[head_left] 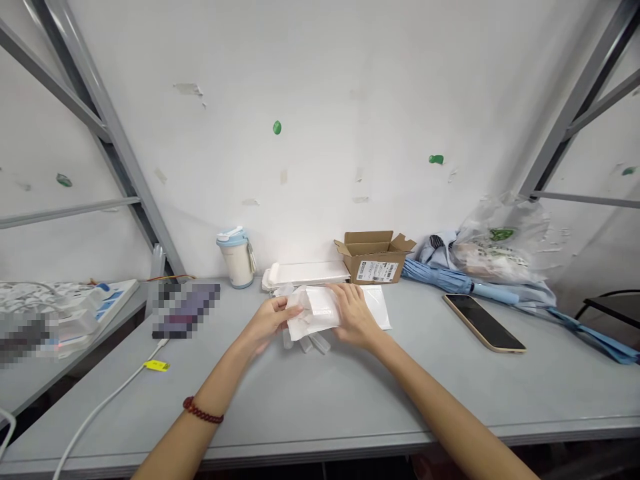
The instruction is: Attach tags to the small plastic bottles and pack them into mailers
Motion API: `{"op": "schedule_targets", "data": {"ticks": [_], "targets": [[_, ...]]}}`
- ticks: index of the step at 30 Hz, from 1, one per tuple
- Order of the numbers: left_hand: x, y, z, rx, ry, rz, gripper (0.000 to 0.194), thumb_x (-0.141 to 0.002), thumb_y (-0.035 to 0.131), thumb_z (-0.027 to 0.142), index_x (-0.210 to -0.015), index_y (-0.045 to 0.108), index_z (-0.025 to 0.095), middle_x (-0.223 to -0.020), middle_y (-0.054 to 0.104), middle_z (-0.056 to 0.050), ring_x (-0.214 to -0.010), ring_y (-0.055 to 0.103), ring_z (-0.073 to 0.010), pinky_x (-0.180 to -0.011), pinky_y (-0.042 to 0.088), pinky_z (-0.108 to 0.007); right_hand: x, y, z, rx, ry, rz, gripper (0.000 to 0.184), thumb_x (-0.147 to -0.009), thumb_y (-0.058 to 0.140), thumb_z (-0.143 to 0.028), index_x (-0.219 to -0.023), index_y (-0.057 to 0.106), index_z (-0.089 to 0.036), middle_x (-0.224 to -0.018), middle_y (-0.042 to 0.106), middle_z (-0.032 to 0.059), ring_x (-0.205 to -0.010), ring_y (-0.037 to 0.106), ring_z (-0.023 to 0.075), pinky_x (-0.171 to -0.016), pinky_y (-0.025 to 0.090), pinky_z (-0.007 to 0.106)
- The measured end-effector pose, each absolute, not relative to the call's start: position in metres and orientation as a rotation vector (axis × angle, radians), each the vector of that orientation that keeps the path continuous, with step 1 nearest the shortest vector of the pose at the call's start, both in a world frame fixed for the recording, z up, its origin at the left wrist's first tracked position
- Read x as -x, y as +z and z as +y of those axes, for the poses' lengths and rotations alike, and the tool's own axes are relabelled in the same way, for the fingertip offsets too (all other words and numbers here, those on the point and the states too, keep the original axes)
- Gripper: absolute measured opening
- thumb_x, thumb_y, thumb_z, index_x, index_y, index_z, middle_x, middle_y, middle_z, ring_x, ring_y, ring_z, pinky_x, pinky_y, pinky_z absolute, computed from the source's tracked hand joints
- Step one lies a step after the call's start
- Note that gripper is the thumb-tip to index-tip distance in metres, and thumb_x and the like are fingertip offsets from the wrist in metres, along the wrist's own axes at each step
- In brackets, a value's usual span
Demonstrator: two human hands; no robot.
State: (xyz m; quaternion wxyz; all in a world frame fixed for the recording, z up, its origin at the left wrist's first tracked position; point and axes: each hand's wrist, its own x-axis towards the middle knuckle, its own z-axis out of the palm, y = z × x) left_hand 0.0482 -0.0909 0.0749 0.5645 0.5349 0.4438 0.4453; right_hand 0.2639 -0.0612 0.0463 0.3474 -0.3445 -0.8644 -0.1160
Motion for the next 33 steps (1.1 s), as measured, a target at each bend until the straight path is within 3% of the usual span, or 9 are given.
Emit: {"op": "schedule_targets", "data": {"ticks": [3,13,17,19,24,29,33], "targets": [[-0.044,0.079,-0.092,-1.281,0.941,0.982,0.041,-0.058,0.077,0.034,-0.092,0.066,0.013,-0.089,0.068,-0.009,-0.082,0.062,-0.0212,-0.071,0.048,-0.030,-0.266,0.047,-0.060,0.865,-0.277,-2.215,0.071,-0.061,0.054,-0.018,-0.129,0.034,-0.012,-0.110,0.048,0.0157,-0.101,0.042,0.0300,-0.088,0.033,0.046],[-0.073,0.070,-0.095,-1.520,1.060,1.280,0.021,-0.058,0.070,0.025,-0.072,0.059,0.014,-0.066,0.061,0.000,-0.063,0.056,-0.0164,-0.054,0.042,-0.025,-0.259,0.046,-0.063,0.818,-0.308,-2.318,0.064,-0.058,0.051,-0.014,-0.121,0.041,-0.012,-0.106,0.050,0.0146,-0.098,0.042,0.0292,-0.085,0.035,0.044],[-0.059,0.073,-0.091,-1.398,1.101,1.089,0.045,-0.066,0.068,0.038,-0.102,0.055,0.015,-0.079,0.064,-0.003,-0.068,0.060,-0.0164,-0.057,0.047,-0.026,-0.270,0.046,-0.053,0.933,-0.335,-2.252,0.063,-0.057,0.051,-0.012,-0.120,0.042,-0.012,-0.108,0.050,0.0154,-0.100,0.043,0.0300,-0.087,0.034,0.044],[-0.045,0.074,-0.086,-1.297,1.183,1.105,0.050,-0.067,0.068,0.041,-0.107,0.053,0.014,-0.075,0.062,-0.003,-0.062,0.060,-0.0142,-0.056,0.048,-0.026,-0.279,0.046,-0.046,1.003,-0.275,-2.125,0.060,-0.061,0.052,-0.013,-0.121,0.041,-0.013,-0.108,0.050,0.0148,-0.100,0.043,0.0296,-0.086,0.036,0.043],[-0.022,0.072,-0.075,-1.321,1.334,1.331,0.037,-0.061,0.069,0.041,-0.083,0.060,0.012,-0.062,0.057,0.001,-0.051,0.052,-0.0107,-0.047,0.042,-0.023,-0.292,0.046,-0.037,1.097,-0.236,-1.920,0.056,-0.067,0.052,-0.018,-0.122,0.039,-0.016,-0.104,0.049,0.0120,-0.098,0.045,0.0292,-0.084,0.036,0.043],[-0.016,0.067,-0.075,-1.638,1.025,1.429,0.030,-0.062,0.066,0.042,-0.074,0.062,0.014,-0.052,0.051,0.004,-0.042,0.043,-0.0082,-0.041,0.032,-0.021,-0.293,0.049,-0.039,1.140,-0.344,-1.994,0.058,-0.064,0.051,-0.014,-0.121,0.041,-0.016,-0.105,0.049,0.0126,-0.098,0.044,0.0299,-0.084,0.034,0.042],[-0.012,0.065,-0.077,-1.703,0.731,1.335,0.027,-0.063,0.066,0.039,-0.072,0.061,0.014,-0.048,0.049,0.005,-0.040,0.042,-0.0087,-0.043,0.034,-0.022,-0.292,0.047,-0.039,1.230,-0.390,-2.059,0.057,-0.062,0.051,-0.012,-0.119,0.042,-0.013,-0.107,0.049,0.0142,-0.099,0.043,0.0296,-0.086,0.032,0.043]]}}
